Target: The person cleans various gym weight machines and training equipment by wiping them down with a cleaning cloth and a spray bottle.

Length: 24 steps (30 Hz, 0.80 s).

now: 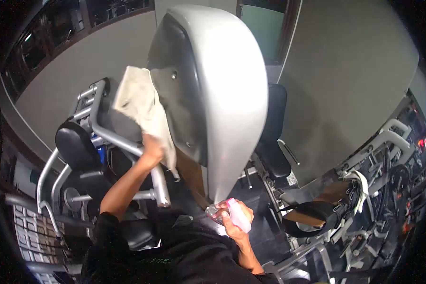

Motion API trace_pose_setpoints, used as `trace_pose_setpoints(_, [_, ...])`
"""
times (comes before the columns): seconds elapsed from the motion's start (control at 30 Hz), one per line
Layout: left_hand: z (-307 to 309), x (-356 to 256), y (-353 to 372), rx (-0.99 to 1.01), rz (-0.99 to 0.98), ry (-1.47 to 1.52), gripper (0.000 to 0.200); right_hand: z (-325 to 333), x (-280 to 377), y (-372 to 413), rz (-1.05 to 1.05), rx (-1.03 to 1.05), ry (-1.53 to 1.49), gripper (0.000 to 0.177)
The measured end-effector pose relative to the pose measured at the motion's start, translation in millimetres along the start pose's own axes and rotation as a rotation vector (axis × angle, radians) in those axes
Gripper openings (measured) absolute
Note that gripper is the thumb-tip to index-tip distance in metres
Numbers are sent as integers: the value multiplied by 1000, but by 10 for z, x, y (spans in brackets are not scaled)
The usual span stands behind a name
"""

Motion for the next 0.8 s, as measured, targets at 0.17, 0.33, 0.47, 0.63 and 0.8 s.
trace_pose_setpoints(0.17, [-142, -28, 341, -270, 49, -59, 44, 337, 36, 101, -44, 55, -58, 20])
trace_pose_setpoints(0.33, [-345, -623, 883, -254, 116, 92, 55, 485, 24, 204, -150, 140, -171, 19])
trace_pose_setpoints(0.47, [-379, -904, 807, -39, 72, -163, 48, 585, 30, 263, -142, 212, -140, 19])
trace_pose_setpoints(0.63, [-352, -693, 522, -109, 43, -288, 29, 674, 27, 336, -210, 185, -193, 18])
trace_pose_setpoints(0.8, [-640, -763, 1027, -135, 55, -300, 32, 750, 21, 418, -151, 177, -143, 16])
Point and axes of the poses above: each hand's wrist, its own y-axis away from the middle knuckle, its own z-axis out of the back of the hand, x = y × z, the point moved 9 cm from there along -y, towards the middle knuckle, and after that the axes turned 9 degrees about -x, right-handed, at the moved point
